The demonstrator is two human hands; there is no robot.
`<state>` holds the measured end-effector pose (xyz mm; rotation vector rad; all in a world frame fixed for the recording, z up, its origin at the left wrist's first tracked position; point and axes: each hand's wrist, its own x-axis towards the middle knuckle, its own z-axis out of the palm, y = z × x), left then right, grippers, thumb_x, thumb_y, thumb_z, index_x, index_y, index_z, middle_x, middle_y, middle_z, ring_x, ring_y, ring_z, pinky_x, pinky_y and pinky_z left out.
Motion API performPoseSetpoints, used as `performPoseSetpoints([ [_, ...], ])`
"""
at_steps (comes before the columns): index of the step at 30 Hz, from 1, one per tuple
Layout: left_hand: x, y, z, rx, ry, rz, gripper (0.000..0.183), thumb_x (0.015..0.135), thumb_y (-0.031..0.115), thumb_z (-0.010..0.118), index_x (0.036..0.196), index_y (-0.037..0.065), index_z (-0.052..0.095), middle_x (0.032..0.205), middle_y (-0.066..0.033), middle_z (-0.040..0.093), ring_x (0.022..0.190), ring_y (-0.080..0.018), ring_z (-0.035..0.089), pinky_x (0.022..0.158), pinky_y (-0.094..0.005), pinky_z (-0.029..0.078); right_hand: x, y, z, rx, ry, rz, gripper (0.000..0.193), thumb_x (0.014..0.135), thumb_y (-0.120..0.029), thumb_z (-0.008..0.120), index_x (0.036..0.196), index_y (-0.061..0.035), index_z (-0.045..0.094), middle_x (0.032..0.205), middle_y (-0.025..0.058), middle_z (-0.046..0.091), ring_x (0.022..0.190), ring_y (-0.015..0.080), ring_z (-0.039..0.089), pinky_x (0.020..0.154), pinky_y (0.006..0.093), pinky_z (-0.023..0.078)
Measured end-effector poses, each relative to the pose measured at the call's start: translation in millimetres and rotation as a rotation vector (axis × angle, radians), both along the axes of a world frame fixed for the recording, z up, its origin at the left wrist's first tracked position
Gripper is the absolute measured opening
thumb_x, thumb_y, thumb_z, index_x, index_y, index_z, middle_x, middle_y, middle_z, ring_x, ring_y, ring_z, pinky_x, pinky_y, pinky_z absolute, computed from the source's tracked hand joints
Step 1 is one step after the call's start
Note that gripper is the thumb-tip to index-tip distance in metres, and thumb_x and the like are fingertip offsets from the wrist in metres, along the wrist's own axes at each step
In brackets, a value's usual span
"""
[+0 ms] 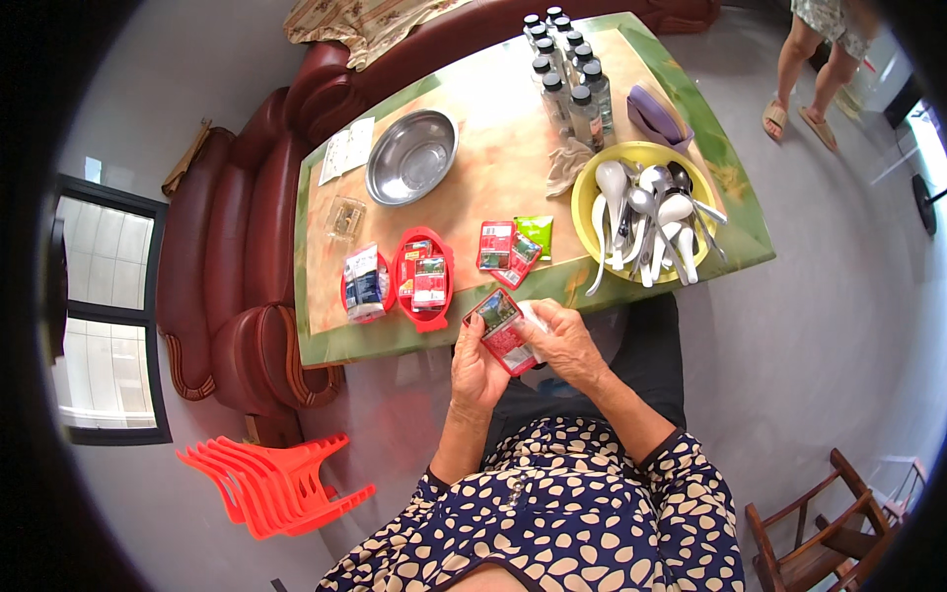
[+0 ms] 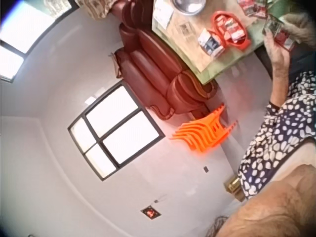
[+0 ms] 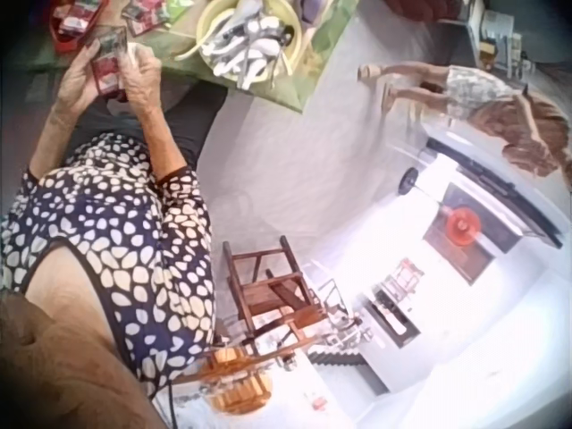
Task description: The person wipes the surface of small red and green packets with a white cloth. They pick up each packet from a table, wipe it thoroughly, and place it into a red plastic basket. The table also holds a metal bowl, a yellow bowl with spoons, and several bottles.
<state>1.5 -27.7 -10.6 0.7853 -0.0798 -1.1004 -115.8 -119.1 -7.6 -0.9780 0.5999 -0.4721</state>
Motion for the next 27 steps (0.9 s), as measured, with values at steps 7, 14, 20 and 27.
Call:
performPoseSetpoints([
  [7, 3, 6, -8, 0.199, -0.082, 0.036, 0.04, 0.101, 0.035, 0.044, 0.131, 0.009, 0.046, 0.128, -0.0107, 0.055, 0.115, -0.0225, 0.055, 0.099, -0.0414, 0.044, 7, 10, 6, -0.828, 0.127, -0.343, 0.028, 0.077, 0.005, 0.062, 0.104, -0.0003, 0.065, 0.095, 0.0121, 0.06, 0.086, 0.026, 0.06, 0.073, 0.0337, 0.051],
  [14, -10, -1, 31, -0.112, 0.092, -0.038, 0.066, 0.1, 0.054, 0.031, 0.15, 0.012, 0.023, 0.149, -0.0222, 0.031, 0.132, -0.0379, 0.039, 0.111, -0.0516, 0.032, 14, 36, 11, -1.381, 0.137, -0.251, 0.042, 0.072, -0.006, 0.07, 0.112, 0.0001, 0.061, 0.105, 0.0124, 0.056, 0.097, 0.0289, 0.056, 0.084, 0.0393, 0.048],
  [20, -7, 0, 35, -0.162, 0.103, -0.086, 0.067, 0.1, 0.055, 0.026, 0.151, 0.012, 0.021, 0.149, -0.0218, 0.032, 0.133, -0.0344, 0.039, 0.112, -0.0477, 0.032, 17, 28, 13, -1.38, 0.145, -0.199, 0.043, 0.074, -0.005, 0.068, 0.115, 0.0008, 0.062, 0.109, 0.012, 0.055, 0.1, 0.029, 0.053, 0.088, 0.0392, 0.046],
  [27, -14, 3, 27, -0.084, 0.24, -0.104, 0.072, 0.098, 0.06, 0.027, 0.149, 0.01, 0.024, 0.146, -0.0164, 0.038, 0.134, -0.0282, 0.038, 0.113, -0.0444, 0.03, 40, 23, 20, -1.276, 0.273, -0.318, 0.039, 0.074, -0.006, 0.064, 0.113, -0.0001, 0.063, 0.109, 0.0107, 0.056, 0.1, 0.028, 0.053, 0.087, 0.0388, 0.044],
])
